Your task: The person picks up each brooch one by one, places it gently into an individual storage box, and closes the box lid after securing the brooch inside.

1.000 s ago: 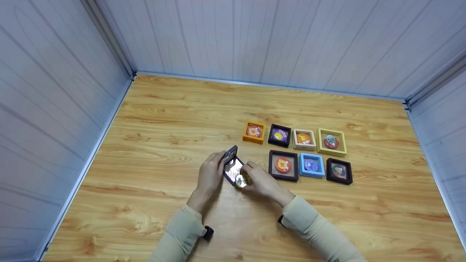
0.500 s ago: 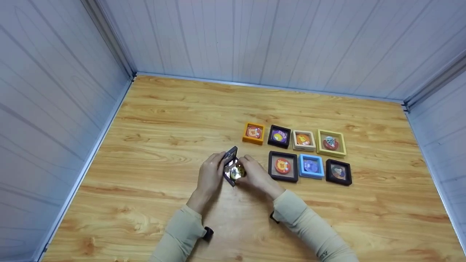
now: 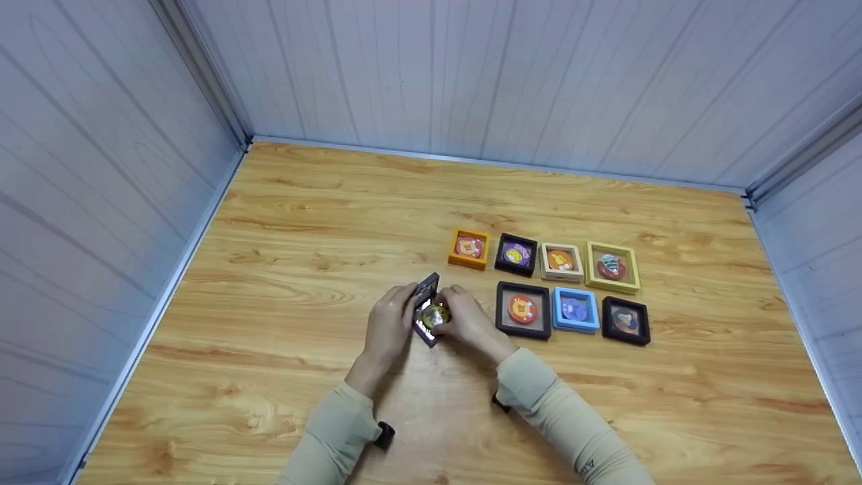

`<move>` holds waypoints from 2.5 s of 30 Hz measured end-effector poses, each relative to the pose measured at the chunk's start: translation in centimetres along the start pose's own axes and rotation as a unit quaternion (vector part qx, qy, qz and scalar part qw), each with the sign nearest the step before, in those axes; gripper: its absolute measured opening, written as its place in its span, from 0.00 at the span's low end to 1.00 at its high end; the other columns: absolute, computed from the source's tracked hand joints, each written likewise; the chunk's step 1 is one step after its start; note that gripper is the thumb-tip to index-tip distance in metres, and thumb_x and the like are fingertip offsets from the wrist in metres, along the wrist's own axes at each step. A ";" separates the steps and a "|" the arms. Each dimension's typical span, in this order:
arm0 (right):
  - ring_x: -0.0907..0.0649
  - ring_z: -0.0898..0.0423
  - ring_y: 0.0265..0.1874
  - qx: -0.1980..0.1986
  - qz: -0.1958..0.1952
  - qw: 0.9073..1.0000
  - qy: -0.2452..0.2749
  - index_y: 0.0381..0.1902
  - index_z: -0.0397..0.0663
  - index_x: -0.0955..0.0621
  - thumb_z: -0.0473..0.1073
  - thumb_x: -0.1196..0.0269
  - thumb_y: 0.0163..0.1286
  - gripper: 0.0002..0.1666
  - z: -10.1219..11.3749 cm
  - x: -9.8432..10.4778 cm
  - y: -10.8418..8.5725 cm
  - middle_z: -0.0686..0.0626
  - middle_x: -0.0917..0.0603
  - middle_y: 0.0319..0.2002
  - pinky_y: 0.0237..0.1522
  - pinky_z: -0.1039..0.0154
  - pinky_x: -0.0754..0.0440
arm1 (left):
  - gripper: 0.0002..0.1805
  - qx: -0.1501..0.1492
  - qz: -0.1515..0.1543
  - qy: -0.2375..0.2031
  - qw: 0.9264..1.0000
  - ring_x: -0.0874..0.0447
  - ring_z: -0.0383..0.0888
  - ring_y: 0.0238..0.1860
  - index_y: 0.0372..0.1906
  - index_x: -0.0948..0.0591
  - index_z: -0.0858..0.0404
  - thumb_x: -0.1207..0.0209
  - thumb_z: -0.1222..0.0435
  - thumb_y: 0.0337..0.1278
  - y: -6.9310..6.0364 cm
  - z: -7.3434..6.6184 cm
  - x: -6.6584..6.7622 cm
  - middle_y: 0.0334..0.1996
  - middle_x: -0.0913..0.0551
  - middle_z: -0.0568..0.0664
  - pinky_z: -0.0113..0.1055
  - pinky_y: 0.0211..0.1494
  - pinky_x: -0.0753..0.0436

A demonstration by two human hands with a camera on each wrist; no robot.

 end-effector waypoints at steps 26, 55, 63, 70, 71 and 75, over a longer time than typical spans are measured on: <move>0.26 0.54 0.31 -0.008 0.001 1.000 0.028 0.39 0.36 0.25 0.41 0.27 0.40 0.28 -0.5 0.7 -0.7 0.46 0.27 0.32 0.35 0.61 0.24 | 0.12 -0.010 -0.004 -0.006 1.000 0.20 0.49 0.39 0.44 0.22 0.73 0.45 0.74 0.52 -0.1 0.0 -0.1 0.36 0.19 0.57 0.34 0.44 0.22; 0.22 0.56 0.25 -0.047 0.019 0.997 0.052 0.30 0.38 0.20 0.33 0.32 0.46 0.10 -2.3 0.9 -1.2 0.48 0.19 0.24 0.32 0.63 0.23 | 0.12 -0.023 0.011 -0.019 0.999 0.20 0.47 0.37 0.43 0.21 0.71 0.44 0.73 0.51 -0.6 -0.2 -0.2 0.35 0.19 0.54 0.33 0.43 0.22; 0.23 0.57 0.25 -0.023 0.013 0.999 0.037 0.30 0.37 0.19 0.34 0.32 0.46 0.11 -2.3 0.9 -1.3 0.48 0.20 0.24 0.30 0.63 0.24 | 0.13 -0.053 0.032 -0.011 0.998 0.20 0.45 0.34 0.43 0.21 0.70 0.40 0.73 0.48 -1.5 -0.7 -0.6 0.32 0.20 0.53 0.33 0.40 0.21; 0.23 0.56 0.24 -0.023 0.006 0.999 0.033 0.29 0.38 0.20 0.33 0.32 0.46 0.10 -2.4 1.0 -1.4 0.49 0.20 0.23 0.29 0.63 0.25 | 0.13 -0.079 0.041 0.008 0.996 0.20 0.46 0.35 0.42 0.20 0.68 0.39 0.72 0.46 -2.3 -1.1 -1.2 0.34 0.20 0.53 0.35 0.40 0.21; 0.23 0.56 0.23 -0.023 0.005 0.999 0.031 0.28 0.39 0.20 0.34 0.32 0.46 0.09 -2.4 1.0 -1.4 0.49 0.20 0.22 0.29 0.63 0.25 | 0.13 -0.086 0.043 0.011 0.995 0.20 0.47 0.37 0.41 0.19 0.69 0.39 0.72 0.46 -2.4 -1.2 -1.3 0.35 0.20 0.54 0.36 0.41 0.22; 0.25 0.57 0.22 -0.030 0.008 0.999 0.026 0.26 0.42 0.20 0.34 0.31 0.46 0.09 -2.4 1.0 -1.4 0.51 0.22 0.21 0.28 0.63 0.26 | 0.10 -0.106 0.058 0.025 0.992 0.21 0.48 0.40 0.39 0.18 0.68 0.40 0.72 0.47 -3.1 -1.3 -1.9 0.37 0.20 0.54 0.38 0.43 0.22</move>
Point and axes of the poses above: each hand's wrist, its own y-axis towards the middle knuckle, its own x-axis out of the back of the hand, z = x × y, the point moved 3 cm from there along y, towards the middle knuckle
